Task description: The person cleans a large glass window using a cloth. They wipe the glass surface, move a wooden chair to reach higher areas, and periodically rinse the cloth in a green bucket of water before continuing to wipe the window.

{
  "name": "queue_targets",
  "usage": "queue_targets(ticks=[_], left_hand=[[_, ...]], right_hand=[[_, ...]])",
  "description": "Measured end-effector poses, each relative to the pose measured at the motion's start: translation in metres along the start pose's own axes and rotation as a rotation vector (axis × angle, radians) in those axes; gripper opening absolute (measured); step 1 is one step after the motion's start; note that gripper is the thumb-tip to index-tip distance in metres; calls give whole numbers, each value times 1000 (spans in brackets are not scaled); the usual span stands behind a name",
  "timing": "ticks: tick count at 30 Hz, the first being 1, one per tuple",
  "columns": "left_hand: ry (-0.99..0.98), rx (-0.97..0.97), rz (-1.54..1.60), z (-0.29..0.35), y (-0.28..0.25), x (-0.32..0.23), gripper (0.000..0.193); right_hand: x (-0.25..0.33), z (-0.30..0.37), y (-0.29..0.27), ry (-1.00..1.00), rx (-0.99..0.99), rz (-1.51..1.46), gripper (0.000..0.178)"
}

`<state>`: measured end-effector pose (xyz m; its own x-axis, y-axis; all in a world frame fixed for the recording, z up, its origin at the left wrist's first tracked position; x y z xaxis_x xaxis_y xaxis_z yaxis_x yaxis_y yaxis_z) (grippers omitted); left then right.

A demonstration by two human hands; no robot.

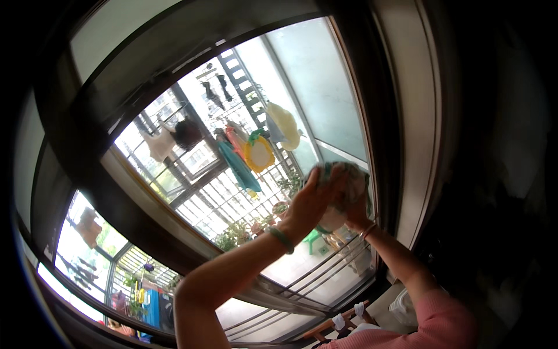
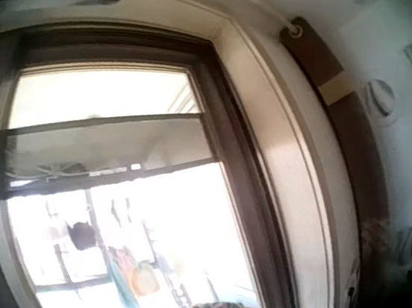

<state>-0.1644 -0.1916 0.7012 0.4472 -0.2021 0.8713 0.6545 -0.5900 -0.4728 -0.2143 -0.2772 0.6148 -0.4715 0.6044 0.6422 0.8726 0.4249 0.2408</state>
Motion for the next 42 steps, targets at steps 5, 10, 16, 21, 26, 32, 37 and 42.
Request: queue_targets(ticks=[5, 10, 16, 21, 26, 32, 37, 42], left_hand=[[-316, -202, -41, -9, -71, 144, 52], [-385, -408, 114, 34, -189, 280, 51], [-527, -405, -617, 44, -173, 311, 59], [-599, -415, -265, 96, -117, 213, 54], [-594, 92, 148, 146, -29, 56, 52], [-517, -31, 267, 177, -32, -10, 52], [-608, -160, -9, 211, -138, 52, 49], [-973, -351, 84, 286, -153, 75, 48]], right_hand=[[102, -118, 49, -700, 53, 1045, 49], [246, -242, 132, -1238, -132, 985, 40], [288, -254, 171, -1252, -196, 814, 41], [203, -161, 167, -1040, 97, 1051, 40], [89, -32, 133, -670, 424, 711, 48], [-25, 34, 117, 261, 713, -75, 49], [161, -5, 169, -682, 506, 695, 60], [212, 21, 252, -914, 616, 782, 56]])
Point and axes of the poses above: each hand's wrist, its own z-axis away from the middle knuckle, its own y-axis out of the palm, x = y × z, the point moved 8 cm from there along -z, towards the middle knuckle, and after that the axes turned 3 degrees about z, right-handed, at the moved point
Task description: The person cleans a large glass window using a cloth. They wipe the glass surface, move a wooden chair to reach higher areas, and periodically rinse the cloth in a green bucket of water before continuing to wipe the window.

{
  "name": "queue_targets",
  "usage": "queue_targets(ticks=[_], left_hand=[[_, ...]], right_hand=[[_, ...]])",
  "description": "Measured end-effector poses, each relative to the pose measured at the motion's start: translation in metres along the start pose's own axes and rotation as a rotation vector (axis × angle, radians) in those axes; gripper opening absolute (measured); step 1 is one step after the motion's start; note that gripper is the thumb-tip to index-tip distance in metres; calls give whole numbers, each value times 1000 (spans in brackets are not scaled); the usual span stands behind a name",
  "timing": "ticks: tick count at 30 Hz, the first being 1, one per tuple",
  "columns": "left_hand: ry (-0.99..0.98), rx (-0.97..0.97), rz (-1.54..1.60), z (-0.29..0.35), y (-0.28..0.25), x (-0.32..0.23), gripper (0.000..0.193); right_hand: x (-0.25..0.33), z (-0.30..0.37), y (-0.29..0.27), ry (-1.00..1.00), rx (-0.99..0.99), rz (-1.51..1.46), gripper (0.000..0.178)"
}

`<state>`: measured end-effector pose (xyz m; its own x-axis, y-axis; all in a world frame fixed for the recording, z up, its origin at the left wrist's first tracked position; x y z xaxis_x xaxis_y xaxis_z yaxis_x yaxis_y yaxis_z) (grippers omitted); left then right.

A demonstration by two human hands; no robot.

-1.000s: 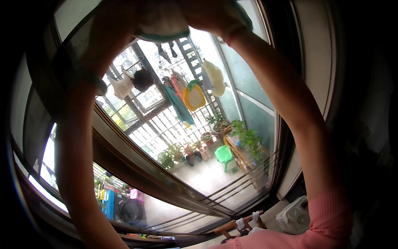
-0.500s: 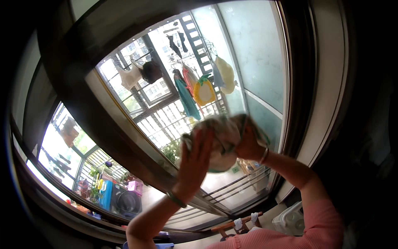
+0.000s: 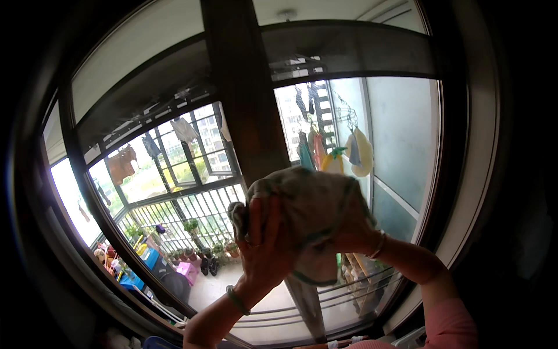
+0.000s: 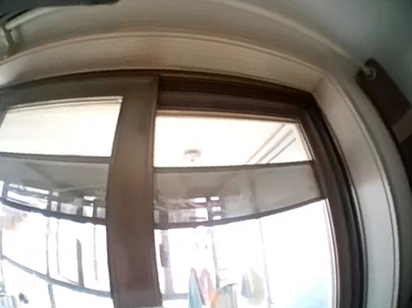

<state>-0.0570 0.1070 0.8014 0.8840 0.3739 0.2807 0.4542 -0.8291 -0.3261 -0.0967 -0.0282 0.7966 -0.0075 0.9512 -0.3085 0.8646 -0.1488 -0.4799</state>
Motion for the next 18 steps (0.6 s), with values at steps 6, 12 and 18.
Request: queue_targets(ticks=[6, 12, 18], left_hand=[[114, -5, -124, -9, 7, 53, 63], [191, -315, -251, -150, -40, 91, 63], [278, -429, -707, -318, -111, 163, 53]], right_hand=[[30, -51, 8, 3, -93, 44, 51], [-10, -172, -64, -112, -267, 321, 44], [-45, -342, -151, -150, -557, 733, 28]])
Point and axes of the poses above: each hand's wrist, its own z-axis away from the middle knuckle, its own y-axis out of the palm, x = y × z, the point moved 8 cm from there along -z, towards the middle knuckle, and after that the axes turned 3 degrees about z, right-handed, at the moved point
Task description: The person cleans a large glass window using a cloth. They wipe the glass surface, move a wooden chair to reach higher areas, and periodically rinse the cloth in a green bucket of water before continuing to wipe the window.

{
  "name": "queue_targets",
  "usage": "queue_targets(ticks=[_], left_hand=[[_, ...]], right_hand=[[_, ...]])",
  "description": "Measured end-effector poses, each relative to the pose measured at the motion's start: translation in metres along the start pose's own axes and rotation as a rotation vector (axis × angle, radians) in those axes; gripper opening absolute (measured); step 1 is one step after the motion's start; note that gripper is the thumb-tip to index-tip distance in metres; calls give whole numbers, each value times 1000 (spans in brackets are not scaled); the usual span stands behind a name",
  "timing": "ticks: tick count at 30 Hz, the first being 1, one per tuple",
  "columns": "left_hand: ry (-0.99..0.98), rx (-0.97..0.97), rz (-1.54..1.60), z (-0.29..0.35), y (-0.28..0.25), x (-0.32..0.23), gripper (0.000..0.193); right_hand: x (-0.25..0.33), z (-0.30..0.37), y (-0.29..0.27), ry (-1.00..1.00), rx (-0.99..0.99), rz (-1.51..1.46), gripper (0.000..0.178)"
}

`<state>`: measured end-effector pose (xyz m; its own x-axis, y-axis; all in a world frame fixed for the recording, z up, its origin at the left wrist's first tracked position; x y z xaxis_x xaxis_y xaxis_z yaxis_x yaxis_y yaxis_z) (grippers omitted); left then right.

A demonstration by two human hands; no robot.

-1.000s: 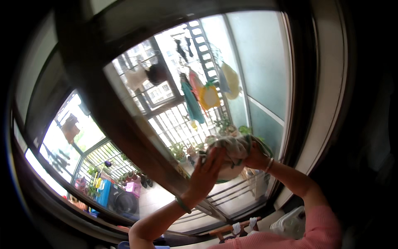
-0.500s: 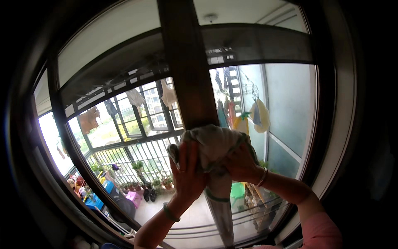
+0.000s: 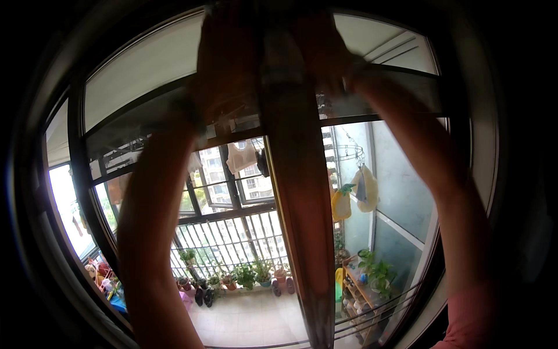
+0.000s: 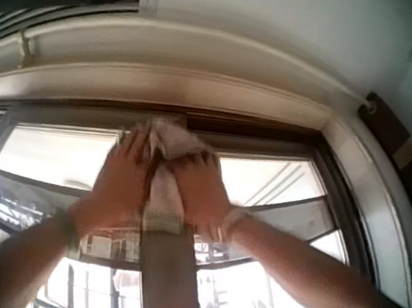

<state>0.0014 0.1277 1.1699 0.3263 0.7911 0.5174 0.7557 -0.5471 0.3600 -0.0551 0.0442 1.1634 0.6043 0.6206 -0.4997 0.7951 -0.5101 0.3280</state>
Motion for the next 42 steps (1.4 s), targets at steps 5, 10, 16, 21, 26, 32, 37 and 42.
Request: queue_targets(ticks=[5, 10, 16, 21, 26, 32, 37, 42], left_hand=[[-114, -92, 130, -21, 19, 51, 56], [-117, 45, 133, 60, -12, 48, 57], [-336, 114, 471, 233, -87, -34, 55], [-250, 454, 414, 372, -154, -114, 55], [-384, 380, 586, 355, -132, -102, 94], [-252, 36, 263, 193, -68, 34, 49], [-51, 16, -208, 113, -23, 133, 80], [-65, -82, 258, 150, -42, 127, 107]], right_hand=[[-5, -58, 0, -137, -118, -27, 47], [73, -29, -8, -186, 38, -237, 39], [168, 115, -75, -488, 321, -327, 19], [231, 217, -131, -492, 313, -699, 19], [215, 192, -101, -410, 292, -769, 15], [162, 35, -34, -364, 125, -197, 24], [135, -95, 7, -156, 53, -113, 55], [176, -89, -11, -170, 9, -397, 52]])
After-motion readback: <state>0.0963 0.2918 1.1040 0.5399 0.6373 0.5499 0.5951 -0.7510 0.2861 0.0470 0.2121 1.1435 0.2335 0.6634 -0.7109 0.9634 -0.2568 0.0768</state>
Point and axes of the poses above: each hand's wrist, its own z-axis away from the middle knuckle, its own y-axis out of the palm, x = y × z, the point moved 8 cm from there along -z, towards the middle knuckle, and after that the axes turned 3 degrees about z, right-handed, at the moved point
